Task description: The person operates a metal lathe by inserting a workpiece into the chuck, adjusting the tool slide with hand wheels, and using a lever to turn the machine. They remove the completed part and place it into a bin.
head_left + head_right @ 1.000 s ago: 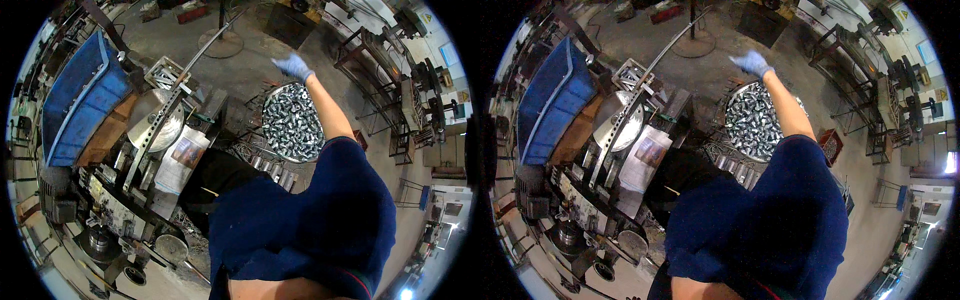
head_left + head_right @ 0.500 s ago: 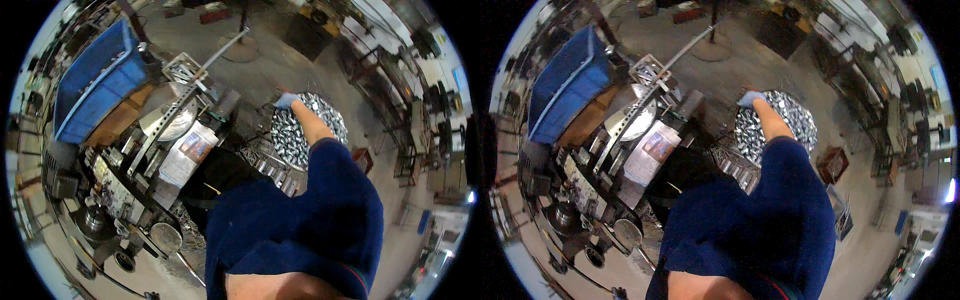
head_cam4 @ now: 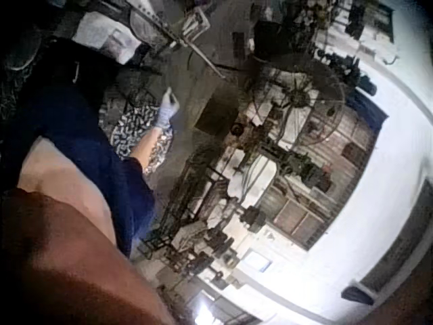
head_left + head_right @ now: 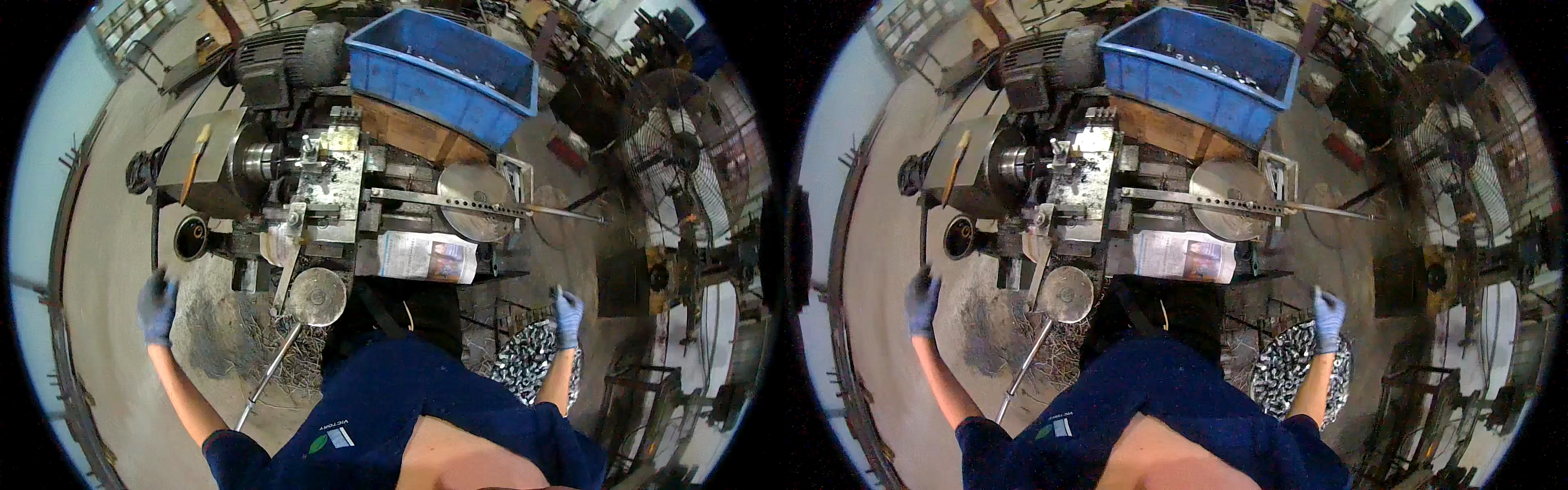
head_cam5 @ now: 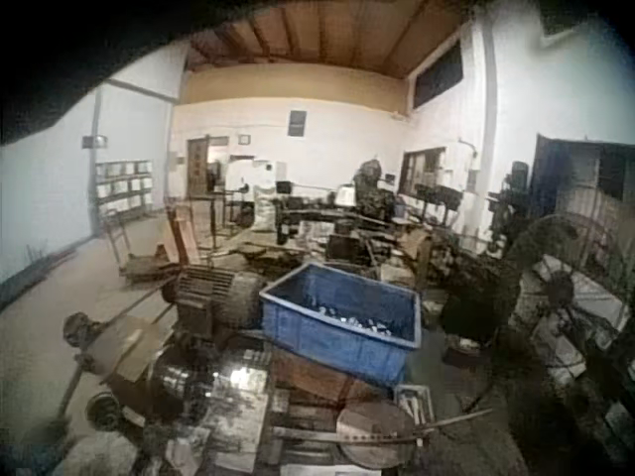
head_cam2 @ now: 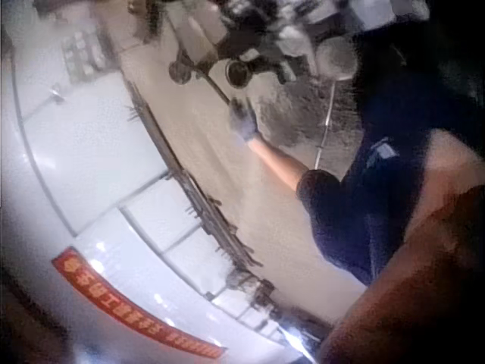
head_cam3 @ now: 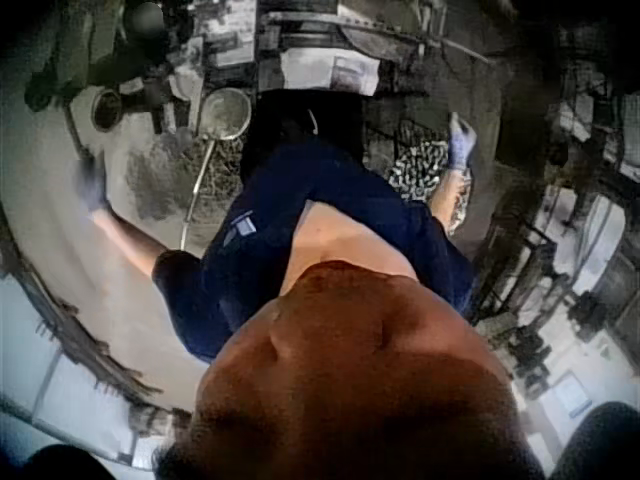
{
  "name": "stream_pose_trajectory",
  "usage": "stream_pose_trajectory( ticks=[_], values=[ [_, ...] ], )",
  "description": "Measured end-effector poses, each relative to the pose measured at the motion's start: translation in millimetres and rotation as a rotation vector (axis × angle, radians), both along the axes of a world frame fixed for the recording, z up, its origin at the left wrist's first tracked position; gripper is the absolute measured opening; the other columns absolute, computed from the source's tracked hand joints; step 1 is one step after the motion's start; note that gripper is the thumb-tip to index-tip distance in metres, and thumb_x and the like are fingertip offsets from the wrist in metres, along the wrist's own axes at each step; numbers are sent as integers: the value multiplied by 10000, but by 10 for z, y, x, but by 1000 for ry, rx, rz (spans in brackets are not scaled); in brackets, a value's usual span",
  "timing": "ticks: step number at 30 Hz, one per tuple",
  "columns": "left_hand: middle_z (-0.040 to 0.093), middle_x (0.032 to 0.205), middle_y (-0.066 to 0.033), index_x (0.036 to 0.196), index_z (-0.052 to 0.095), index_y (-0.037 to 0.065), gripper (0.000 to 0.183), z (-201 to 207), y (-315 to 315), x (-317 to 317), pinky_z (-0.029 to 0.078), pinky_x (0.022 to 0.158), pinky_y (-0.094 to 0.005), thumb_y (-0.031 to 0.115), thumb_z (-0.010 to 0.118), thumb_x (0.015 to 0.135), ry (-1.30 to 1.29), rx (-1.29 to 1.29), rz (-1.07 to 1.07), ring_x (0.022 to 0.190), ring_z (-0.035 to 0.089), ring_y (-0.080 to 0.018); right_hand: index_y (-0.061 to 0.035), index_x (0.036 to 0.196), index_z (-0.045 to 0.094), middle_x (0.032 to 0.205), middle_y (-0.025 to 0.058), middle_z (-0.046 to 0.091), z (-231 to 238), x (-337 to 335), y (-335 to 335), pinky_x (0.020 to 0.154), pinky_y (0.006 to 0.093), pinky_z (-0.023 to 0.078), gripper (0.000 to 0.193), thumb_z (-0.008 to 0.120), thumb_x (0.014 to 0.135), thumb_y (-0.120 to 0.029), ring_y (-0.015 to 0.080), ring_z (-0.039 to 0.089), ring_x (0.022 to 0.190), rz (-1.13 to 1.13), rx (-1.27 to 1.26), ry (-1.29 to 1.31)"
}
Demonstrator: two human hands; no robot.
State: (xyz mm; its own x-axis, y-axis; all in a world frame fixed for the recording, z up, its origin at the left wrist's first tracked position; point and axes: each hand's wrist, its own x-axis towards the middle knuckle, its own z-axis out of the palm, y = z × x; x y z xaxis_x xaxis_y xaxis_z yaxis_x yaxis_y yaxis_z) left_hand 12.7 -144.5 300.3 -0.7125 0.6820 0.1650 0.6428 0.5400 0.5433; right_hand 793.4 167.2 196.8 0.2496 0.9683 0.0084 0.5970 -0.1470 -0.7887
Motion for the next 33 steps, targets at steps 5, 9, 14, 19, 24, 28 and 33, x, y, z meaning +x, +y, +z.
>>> stream_pose_trajectory(
  ticks=[5,9,14,19,24,28,33],
  values=[
    [659,893,-65,1107,624,0,404,874,1605,1622,456,723,-264,328,572,877,-626,234,-564,813,579,-118,-41,902,702,1009,135,627,1350,-2433,-153,882,346,425,213,677,699,-100,236,571,966,796,285,99],
    [648,818,-36,997,644,8,373,710,2140,2241,462,693,-269,354,551,895,-921,194,-728,762,583,-118,-109,924,690,1080,136,534,1837,-3465,-216,822,365,452,317,748,621,-185,294,552,966,1240,680,249],
    [641,890,-53,1027,610,33,332,556,2140,2645,504,706,-281,333,551,899,-1691,539,-571,770,608,-141,-93,951,681,1124,141,484,1834,-3636,-211,844,365,456,321,742,652,-192,293,542,988,1294,641,261],
    [635,770,-33,920,645,36,306,569,2081,2400,466,583,-243,329,561,896,-1184,385,-535,661,569,-100,-94,951,654,1139,216,502,1834,-3751,-234,842,419,457,426,719,669,-407,373,538,979,1350,694,17],
    [597,619,-46,817,664,-15,345,620,2019,2098,416,522,-283,309,571,888,-551,340,-556,562,511,-94,-72,1027,636,1223,270,461,2041,-4027,-250,892,448,439,490,682,714,-446,418,506,1064,1474,604,-261],
    [650,794,-85,945,646,-33,347,738,1757,1735,476,655,-285,298,560,888,-256,137,-617,712,590,-118,-40,1024,641,1200,268,480,2066,-4453,-108,894,429,446,516,660,742,-471,403,524,1049,1611,561,-405],
    [642,836,-71,1027,622,-29,367,703,941,1005,487,694,-278,305,589,879,-390,163,-364,766,594,-127,24,874,661,952,225,583,1928,-5255,322,804,425,458,610,596,729,-564,371,572,883,1502,552,-811]
  ],
)
